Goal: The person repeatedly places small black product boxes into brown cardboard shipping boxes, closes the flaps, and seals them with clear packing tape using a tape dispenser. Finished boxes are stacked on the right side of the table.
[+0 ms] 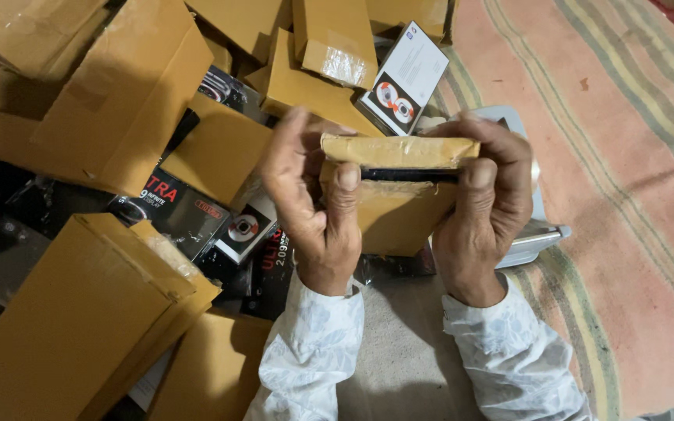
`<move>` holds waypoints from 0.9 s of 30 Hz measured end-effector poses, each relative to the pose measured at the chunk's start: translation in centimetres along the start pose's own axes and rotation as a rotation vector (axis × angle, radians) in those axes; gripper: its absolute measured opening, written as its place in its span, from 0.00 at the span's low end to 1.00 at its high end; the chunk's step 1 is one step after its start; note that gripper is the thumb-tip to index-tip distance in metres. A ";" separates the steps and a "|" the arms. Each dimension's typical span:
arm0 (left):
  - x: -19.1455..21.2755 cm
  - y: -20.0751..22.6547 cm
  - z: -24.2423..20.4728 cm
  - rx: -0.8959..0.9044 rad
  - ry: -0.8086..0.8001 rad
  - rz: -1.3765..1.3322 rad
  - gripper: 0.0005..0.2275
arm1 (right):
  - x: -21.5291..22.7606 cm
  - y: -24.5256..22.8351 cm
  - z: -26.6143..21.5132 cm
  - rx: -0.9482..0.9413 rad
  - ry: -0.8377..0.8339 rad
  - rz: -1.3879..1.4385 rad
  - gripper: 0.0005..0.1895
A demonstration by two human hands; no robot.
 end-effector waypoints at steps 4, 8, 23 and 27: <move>-0.1 0.4 -0.2 -0.057 -0.080 0.192 0.09 | -0.3 0.2 0.1 -0.005 -0.054 0.085 0.07; 0.4 0.0 -0.5 -0.058 -0.077 0.153 0.06 | -0.3 0.4 0.0 0.000 -0.065 0.112 0.06; 0.4 0.6 -0.5 -0.042 0.021 0.105 0.10 | 0.5 -0.2 0.1 0.037 0.039 0.095 0.08; 0.3 0.2 -0.2 0.006 0.018 -0.020 0.07 | 1.0 -0.4 0.2 0.065 0.036 0.094 0.08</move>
Point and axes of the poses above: each hand's wrist, its own z-axis towards the middle knuckle, its own x-axis out of the back of the hand, y = z × x, the point moved 10 cm from there along z, towards the middle knuckle, and after that the axes turned 2 degrees about y, right-handed, at the moved point
